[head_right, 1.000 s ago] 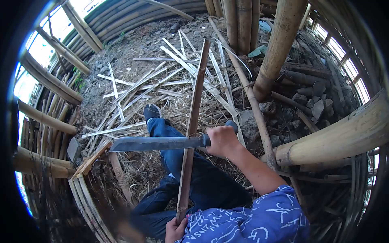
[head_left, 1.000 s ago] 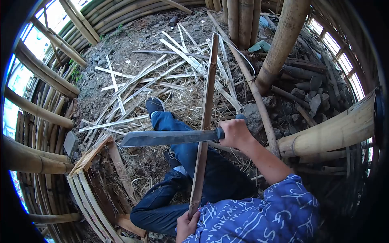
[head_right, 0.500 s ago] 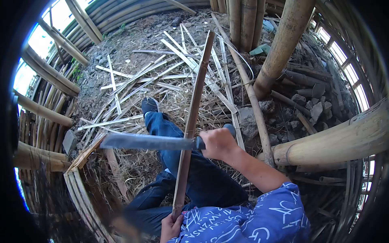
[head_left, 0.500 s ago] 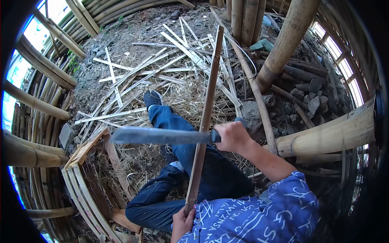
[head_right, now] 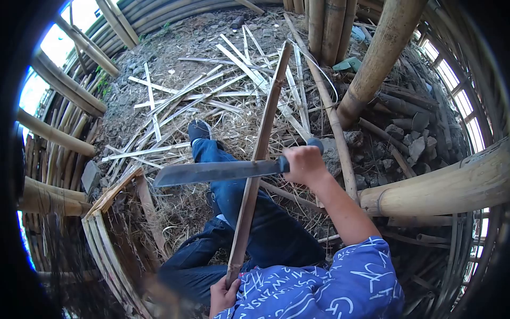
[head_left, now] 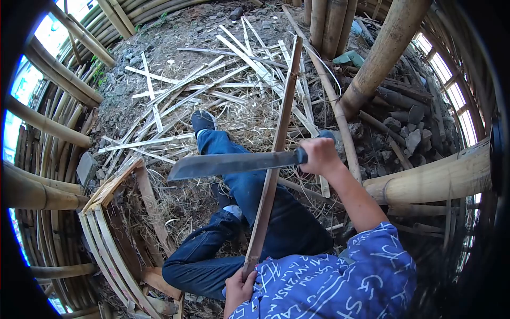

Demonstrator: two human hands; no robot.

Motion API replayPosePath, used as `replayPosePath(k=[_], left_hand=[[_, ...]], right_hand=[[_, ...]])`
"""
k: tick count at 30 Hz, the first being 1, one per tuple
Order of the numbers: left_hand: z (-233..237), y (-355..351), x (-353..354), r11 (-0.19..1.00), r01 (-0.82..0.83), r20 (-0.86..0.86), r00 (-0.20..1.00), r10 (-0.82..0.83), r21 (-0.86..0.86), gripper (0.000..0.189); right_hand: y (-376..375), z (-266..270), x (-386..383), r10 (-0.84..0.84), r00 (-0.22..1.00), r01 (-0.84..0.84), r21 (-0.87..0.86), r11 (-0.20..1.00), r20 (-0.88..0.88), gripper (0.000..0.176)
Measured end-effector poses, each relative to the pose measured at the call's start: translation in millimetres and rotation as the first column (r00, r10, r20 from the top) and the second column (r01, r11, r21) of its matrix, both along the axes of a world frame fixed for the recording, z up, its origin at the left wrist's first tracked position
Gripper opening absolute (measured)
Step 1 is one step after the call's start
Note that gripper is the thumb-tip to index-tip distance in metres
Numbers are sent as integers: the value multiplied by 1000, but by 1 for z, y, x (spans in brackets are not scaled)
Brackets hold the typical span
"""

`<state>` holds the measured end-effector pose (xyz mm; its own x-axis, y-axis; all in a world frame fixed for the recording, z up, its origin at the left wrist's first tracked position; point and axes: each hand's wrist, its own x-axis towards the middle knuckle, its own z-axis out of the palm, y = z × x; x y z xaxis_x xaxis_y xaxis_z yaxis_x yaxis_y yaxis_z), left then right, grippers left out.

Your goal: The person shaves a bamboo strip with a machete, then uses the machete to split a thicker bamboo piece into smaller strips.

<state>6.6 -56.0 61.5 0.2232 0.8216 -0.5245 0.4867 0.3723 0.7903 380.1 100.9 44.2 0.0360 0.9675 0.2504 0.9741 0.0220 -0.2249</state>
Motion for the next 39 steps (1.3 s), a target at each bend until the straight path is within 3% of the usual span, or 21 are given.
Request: replayPosePath(k=[20,23,26,27,28,34,38,39], left_hand=[[0,4,1,999,-20,38,999,21,-25,19],[-2,6,-1,999,13,18,1000,-13,-31,19],[1,2,-3,1000,20,-39,999,-20,1,19],[2,3,-3,1000,16,-43,999,-17,-5,19],[5,5,-3,999,28,-40,999,-29,-24,19],[-7,1,-1,1000,-5,24,1000,5,24,18],[-4,2,2,998,9,-19,1000,-8,57,16],[-3,4,3,999,-5,-10,1000,6,53,16]], right_hand=[[-1,7,-4,70,997,-69,69,995,-17,21],[-10,19,-25,197,980,-197,24,980,-13,17],[-4,10,-12,182,982,-183,9,983,47,16],[1,5,1,123,992,-120,81,989,-30,14],[7,2,15,-31,999,31,20,999,-35,13],[5,2,11,-26,999,29,105,994,-31,11],[-10,12,-11,77,991,-75,27,997,-109,13],[-7,13,-9,113,993,-113,13,994,-31,13]])
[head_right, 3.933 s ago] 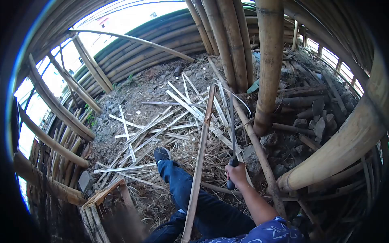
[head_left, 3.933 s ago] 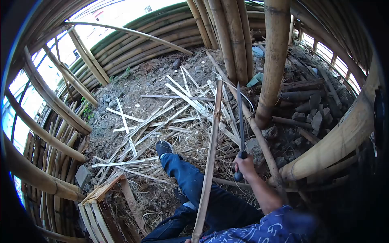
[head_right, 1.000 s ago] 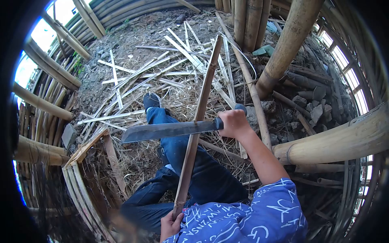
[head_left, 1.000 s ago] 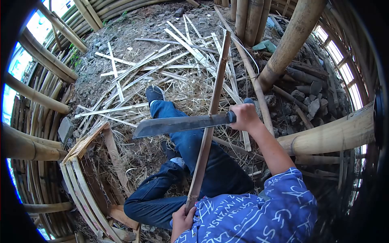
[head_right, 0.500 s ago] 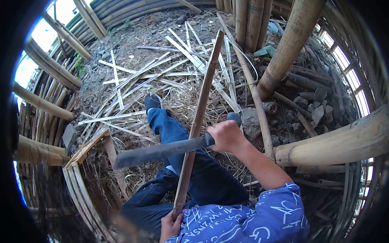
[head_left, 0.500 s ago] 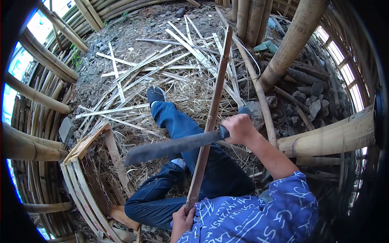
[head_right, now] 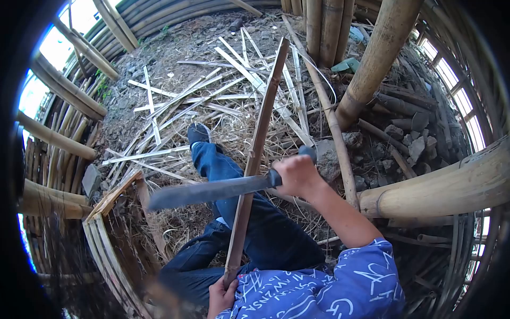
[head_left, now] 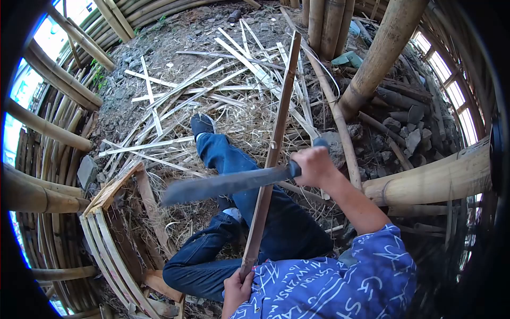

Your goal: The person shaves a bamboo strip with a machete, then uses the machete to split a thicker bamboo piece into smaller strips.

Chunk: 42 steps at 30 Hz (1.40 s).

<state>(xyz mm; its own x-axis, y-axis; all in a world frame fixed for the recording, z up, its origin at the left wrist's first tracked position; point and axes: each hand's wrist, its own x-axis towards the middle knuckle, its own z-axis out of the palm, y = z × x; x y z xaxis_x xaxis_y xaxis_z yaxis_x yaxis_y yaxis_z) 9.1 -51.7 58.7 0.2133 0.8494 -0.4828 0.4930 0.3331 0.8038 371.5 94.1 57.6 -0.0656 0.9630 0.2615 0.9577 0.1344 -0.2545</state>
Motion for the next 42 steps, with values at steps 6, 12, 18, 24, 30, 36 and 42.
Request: replayPosePath(k=[6,12,18,24,30,36,42], left_hand=[[-1,-4,-3,999,12,-24,1000,-13,-37,16],[1,-2,-1,1000,18,-41,999,-19,-15,18],[-5,-7,-7,1000,4,15,1000,-4,-25,16],[-7,-8,-11,1000,-1,-1,1000,1,-31,16],[-5,-3,-9,1000,16,10,1000,-15,-12,18],[7,-3,-12,997,7,9,1000,-6,-79,18],[-16,-16,-22,993,-8,58,998,15,-117,19]], right_hand=[[23,-15,33,-212,977,212,-9,977,2,16],[11,12,6,-6,999,8,-44,999,53,14],[36,3,23,-234,971,238,-74,968,53,18],[23,13,12,68,984,-67,-9,998,162,18],[46,-9,37,-241,970,241,14,970,12,11],[45,-6,35,-39,984,51,-65,997,175,14],[62,8,47,-239,968,238,19,971,79,18]])
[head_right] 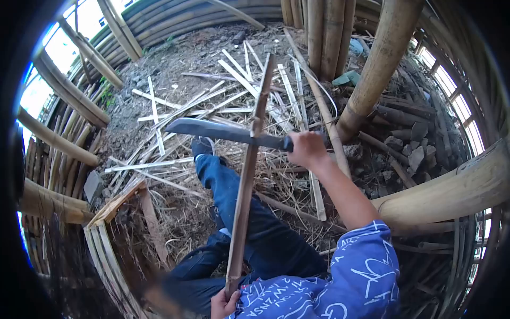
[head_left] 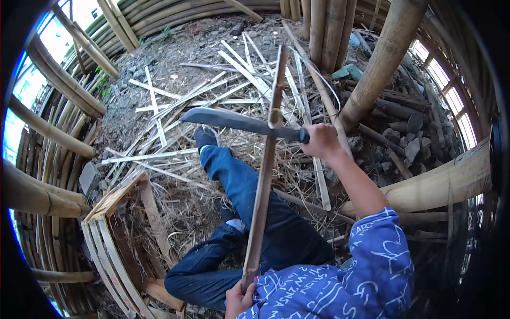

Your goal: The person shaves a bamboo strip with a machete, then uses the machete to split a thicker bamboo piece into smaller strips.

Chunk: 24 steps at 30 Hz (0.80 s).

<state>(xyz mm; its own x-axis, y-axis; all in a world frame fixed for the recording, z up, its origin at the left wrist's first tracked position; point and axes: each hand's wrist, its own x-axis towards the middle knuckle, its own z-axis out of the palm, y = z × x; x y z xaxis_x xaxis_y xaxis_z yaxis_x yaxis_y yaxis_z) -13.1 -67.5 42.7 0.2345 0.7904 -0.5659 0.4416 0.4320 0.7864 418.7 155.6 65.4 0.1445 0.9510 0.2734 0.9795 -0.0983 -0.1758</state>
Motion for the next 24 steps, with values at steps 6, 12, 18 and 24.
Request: replayPosePath(k=[6,12,18,24], left_hand=[[-64,-28,-25,979,-192,260,951,167,72,25],[-9,-8,-10,992,-42,55,998,36,115,31],[13,2,2,965,55,8,998,-59,257,32],[26,8,5,997,33,-108,993,-41,-72,28]], right_hand=[[-2,3,3,130,990,-127,-54,990,48,12],[31,-1,21,-74,997,75,-54,996,17,14],[16,13,-10,253,967,-248,-105,963,38,11],[40,4,48,-158,987,159,-73,985,17,13]])
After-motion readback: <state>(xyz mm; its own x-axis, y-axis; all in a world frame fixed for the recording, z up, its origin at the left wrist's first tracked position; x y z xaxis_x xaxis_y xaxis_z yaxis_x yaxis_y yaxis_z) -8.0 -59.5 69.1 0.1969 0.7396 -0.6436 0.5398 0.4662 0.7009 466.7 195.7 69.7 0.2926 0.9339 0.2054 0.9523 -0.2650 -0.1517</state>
